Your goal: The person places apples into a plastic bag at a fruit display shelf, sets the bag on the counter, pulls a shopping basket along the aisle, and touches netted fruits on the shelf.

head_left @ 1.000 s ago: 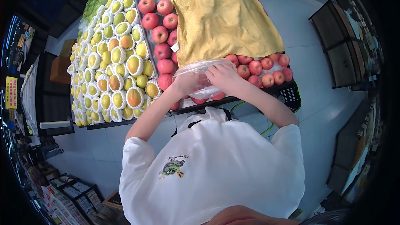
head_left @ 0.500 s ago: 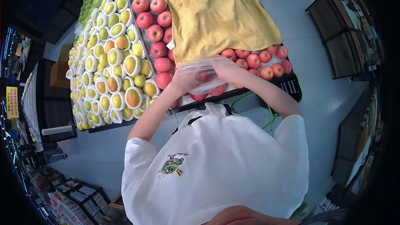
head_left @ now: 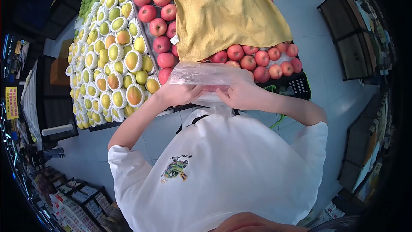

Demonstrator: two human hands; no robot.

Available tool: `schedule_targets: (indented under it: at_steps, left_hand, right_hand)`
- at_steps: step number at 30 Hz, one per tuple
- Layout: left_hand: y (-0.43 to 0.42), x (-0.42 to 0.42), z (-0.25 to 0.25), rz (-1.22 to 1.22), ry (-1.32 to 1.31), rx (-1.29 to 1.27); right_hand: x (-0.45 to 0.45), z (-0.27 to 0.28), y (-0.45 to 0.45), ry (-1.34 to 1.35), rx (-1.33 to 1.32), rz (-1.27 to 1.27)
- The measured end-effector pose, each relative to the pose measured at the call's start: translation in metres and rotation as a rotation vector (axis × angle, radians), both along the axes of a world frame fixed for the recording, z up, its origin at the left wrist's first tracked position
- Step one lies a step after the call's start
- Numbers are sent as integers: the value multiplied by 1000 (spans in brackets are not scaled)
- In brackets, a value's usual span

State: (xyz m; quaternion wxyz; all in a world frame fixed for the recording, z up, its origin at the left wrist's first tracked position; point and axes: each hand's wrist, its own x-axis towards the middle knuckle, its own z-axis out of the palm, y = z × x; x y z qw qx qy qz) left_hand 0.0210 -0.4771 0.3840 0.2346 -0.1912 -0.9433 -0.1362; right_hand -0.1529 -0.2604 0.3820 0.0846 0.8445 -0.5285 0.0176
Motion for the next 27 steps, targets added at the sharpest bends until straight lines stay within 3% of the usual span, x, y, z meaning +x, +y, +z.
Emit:
schedule_targets:
  at_steps: [1,3,4,6,11,13,20,23,25,27]
  left_hand:
    - [1,9,5,-54,41,-87]
    - [-3,25,11,-80,21,-184]
    - [-6,32,17,-123,100,-256]
    - [-10,37,23,-150,283,-365]
    - [-28,34,10,-35,372,-351]
    - [-37,25,-8,141,186,-310]
    - [-42,2,-131,316,13,-196]
    - [-26,-6,-134,387,-111,-164]
    - [-20,-16,-128,487,-480,-200]
    - [-18,-27,-117,479,-508,-176]
  right_hand:
    - [-1,9,5,-8,4,-1]
    - [-10,21,11,-43,-354,296]
    - [-17,25,12,-44,-351,296]
    - [-31,27,11,-102,-467,253]
    - [-51,12,1,-170,-564,-14]
    - [-61,-6,-10,-226,-615,-265]
    - [-52,-119,-31,-272,-504,-424]
    - [-37,-135,-26,-302,-384,-403]
    - [-33,-146,-26,-397,-224,-462]
    - [-31,-155,-28,-383,-208,-524]
